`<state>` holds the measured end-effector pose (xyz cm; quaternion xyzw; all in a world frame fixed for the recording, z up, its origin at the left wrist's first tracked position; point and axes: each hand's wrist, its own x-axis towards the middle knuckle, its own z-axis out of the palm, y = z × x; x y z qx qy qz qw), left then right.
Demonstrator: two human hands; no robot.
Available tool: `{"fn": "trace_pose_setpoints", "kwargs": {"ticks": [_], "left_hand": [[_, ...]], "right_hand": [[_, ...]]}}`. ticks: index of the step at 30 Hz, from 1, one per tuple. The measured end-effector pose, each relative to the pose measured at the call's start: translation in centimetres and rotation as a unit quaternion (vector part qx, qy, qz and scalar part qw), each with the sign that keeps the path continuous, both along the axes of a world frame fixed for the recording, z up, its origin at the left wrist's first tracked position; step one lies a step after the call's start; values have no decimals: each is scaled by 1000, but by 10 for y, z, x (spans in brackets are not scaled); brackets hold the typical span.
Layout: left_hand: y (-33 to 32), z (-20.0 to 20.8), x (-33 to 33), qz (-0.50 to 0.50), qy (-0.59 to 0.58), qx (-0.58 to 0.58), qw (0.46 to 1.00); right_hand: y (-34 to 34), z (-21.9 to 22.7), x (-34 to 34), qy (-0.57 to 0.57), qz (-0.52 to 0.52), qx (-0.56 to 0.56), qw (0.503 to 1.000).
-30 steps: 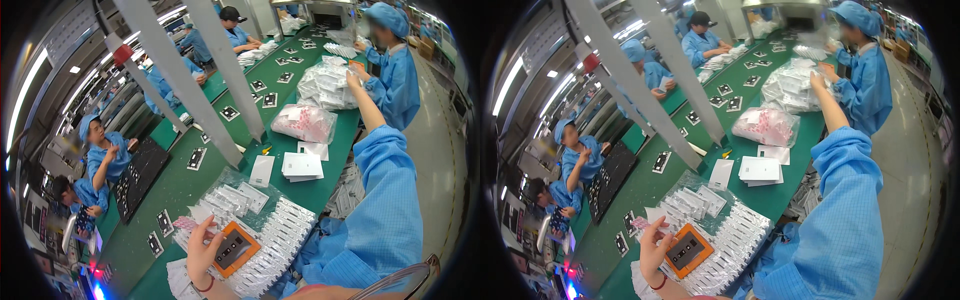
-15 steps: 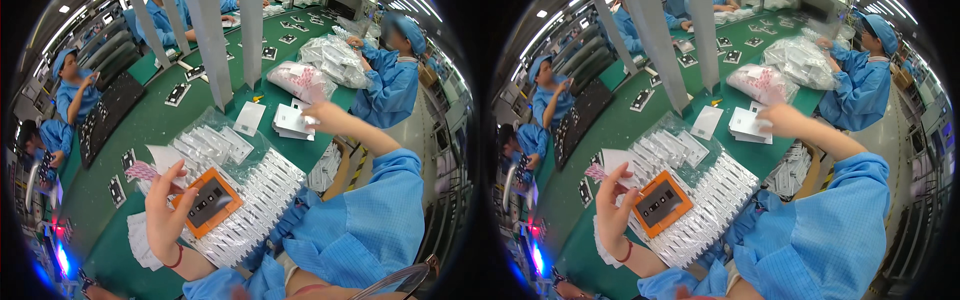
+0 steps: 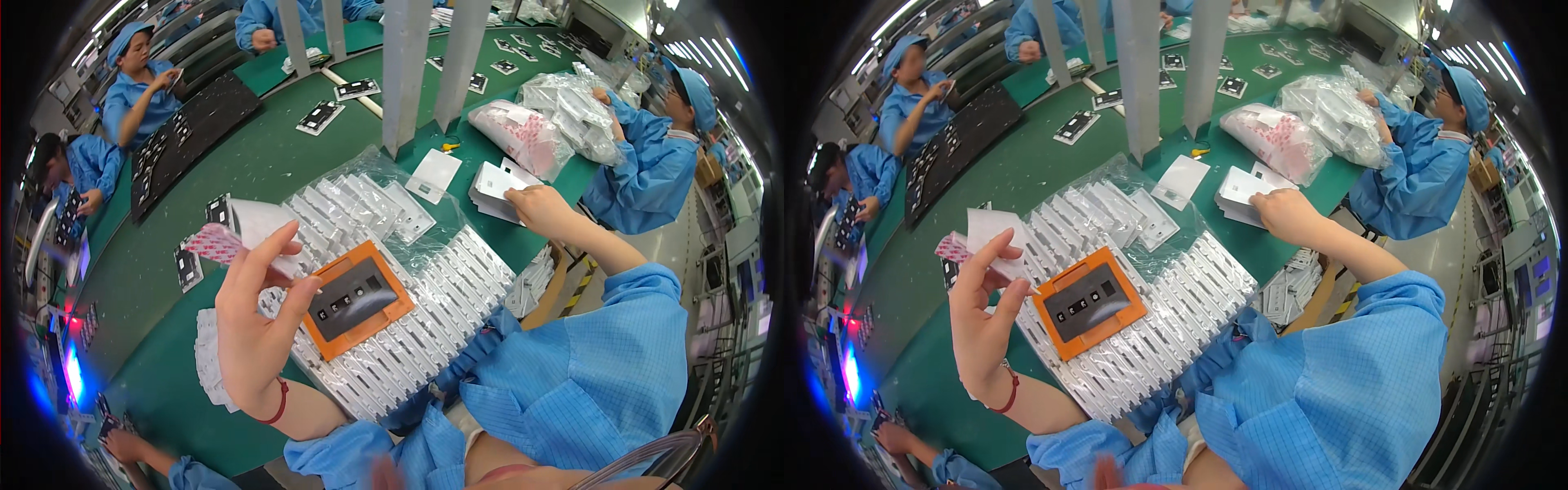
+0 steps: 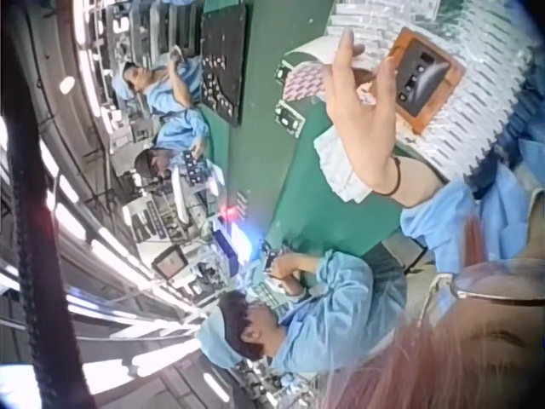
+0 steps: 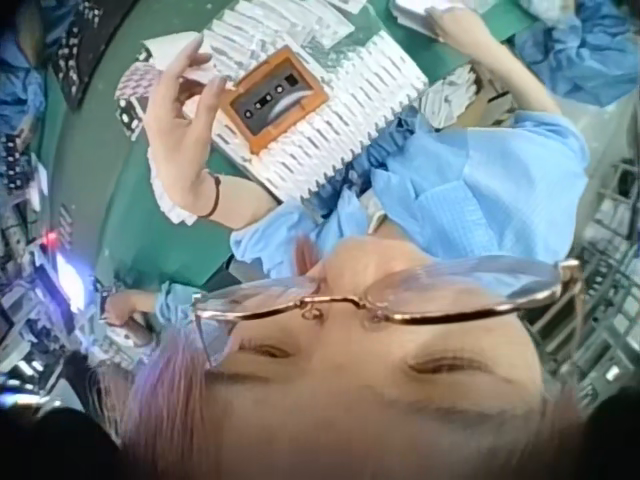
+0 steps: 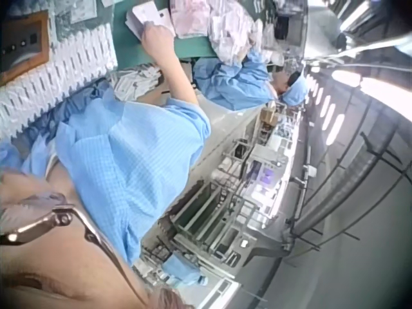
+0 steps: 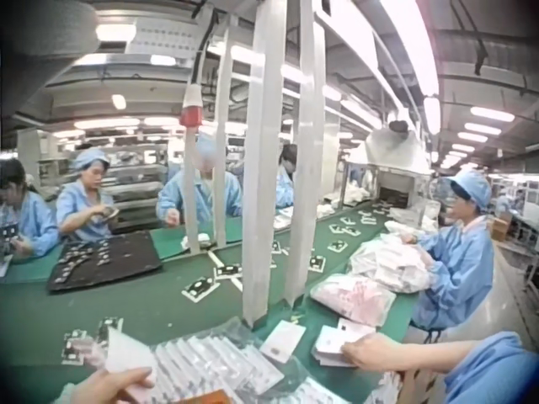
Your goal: Assembling small electronic components into plastic housings using an alignment jig on a production line.
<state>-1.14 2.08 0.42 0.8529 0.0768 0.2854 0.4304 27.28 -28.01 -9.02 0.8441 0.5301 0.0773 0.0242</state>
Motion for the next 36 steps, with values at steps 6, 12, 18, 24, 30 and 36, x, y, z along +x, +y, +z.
{"fn": "trace_pose_setpoints", "kwargs": {"ticks": [6,12,18,24,30,36], "left_hand": [[3,0,0,0,-6,-21,1000],[3,-1,17,-19,0,-5,1000],[-2,-8,20,-30,-7,18,999],[-13,-7,24,-25,-40,-201,978],[-5,-11,22,-46,8,-175,983],[-7,-16,35,-142,-29,-316,938]], "right_hand": [[-1,-4,-11,-32,-8,66,997],[-9,13,-8,36,-39,38,998],[61,58,-50,72,63,374,922],[145,52,-113,216,257,413,846],[160,45,-119,403,331,371,768],[160,26,-115,697,281,286,595]]}}
